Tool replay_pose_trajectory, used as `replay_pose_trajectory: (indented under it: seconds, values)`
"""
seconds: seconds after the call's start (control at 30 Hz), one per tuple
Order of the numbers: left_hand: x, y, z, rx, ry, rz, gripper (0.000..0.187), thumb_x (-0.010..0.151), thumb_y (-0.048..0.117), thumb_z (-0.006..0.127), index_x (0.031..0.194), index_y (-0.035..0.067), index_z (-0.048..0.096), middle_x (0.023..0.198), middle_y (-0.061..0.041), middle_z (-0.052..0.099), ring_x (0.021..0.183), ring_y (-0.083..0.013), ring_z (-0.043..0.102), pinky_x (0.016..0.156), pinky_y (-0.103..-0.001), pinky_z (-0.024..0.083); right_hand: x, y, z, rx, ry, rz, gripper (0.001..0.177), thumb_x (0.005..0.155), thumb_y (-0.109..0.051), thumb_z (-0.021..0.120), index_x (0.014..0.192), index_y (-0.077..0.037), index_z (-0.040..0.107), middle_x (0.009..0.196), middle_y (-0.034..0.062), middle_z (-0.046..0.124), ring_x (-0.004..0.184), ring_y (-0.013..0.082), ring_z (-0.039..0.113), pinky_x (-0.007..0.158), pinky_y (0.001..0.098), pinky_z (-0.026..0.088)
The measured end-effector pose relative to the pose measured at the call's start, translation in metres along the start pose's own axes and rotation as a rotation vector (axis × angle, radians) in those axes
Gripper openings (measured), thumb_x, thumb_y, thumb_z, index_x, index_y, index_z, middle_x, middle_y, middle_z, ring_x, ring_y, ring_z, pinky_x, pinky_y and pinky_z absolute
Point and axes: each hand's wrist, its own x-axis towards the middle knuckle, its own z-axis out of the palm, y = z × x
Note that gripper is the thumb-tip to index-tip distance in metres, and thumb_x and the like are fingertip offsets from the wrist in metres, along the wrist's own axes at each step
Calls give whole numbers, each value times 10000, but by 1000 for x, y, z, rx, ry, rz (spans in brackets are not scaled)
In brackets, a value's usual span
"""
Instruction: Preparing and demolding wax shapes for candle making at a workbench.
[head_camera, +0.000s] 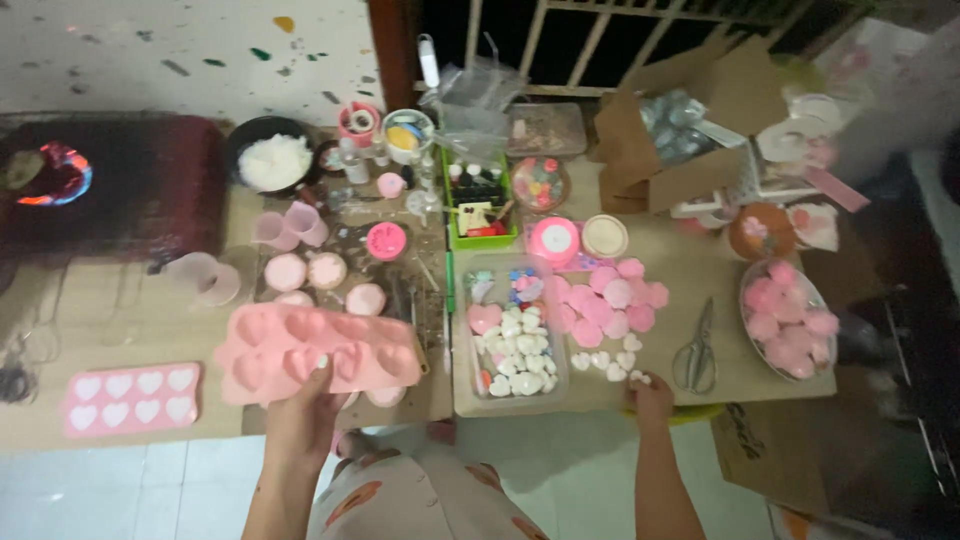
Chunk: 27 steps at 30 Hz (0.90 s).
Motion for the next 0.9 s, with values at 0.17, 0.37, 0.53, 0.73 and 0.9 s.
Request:
replay_pose_trajectory:
  seconds: [0.17, 0.37, 0.53, 0.73, 0.9]
  values:
    - [-14, 10, 1, -31, -75, 13, 521, 905, 70, 688, 1403, 52, 538, 1279, -71, 673, 1139, -222, 662, 962, -400, 549, 57, 32, -16, -255, 46, -254, 385, 930, -64, 718, 1272, 110, 693, 1039, 263, 691, 800, 282, 630, 639, 434, 502]
    - [-27, 48, 4, 75, -107, 62, 624, 824, 61, 720, 1411, 92, 511, 1244, -25, 686, 1102, -179, 680, 894, -372, 562, -52, -139, 56, -331, 220, -461, 232, 971, -86, 722, 1086, 115, 712, 989, 233, 729, 802, 245, 681, 720, 401, 592]
    - [-19, 102, -34, 276, 2, 443, 524, 847, 20, 740, 1349, -16, 598, 1176, -79, 706, 1009, -188, 692, 828, -348, 580, -145, -215, 163, -250, -36, -656, 165, 963, -29, 741, 1111, 42, 734, 918, 132, 747, 771, 178, 702, 715, 337, 584]
    - [-17, 175, -130, 5, 315, 591, 364, 905, 29, 704, 1256, -22, 617, 1100, -107, 712, 930, -212, 738, 752, -372, 639, -254, -212, 262, -215, -333, -1039, 422, 803, 98, 686, 1209, -15, 660, 1039, 113, 659, 849, 160, 618, 714, 294, 536]
    - [-25, 240, -201, -95, 478, 696, 351, 937, 36, 685, 1276, -10, 606, 1161, -91, 717, 1015, -212, 742, 835, -375, 653, -348, -210, 325, -157, -600, -765, 681, 700, 97, 733, 1338, -10, 520, 1119, 99, 639, 771, 126, 610, 642, 260, 529]
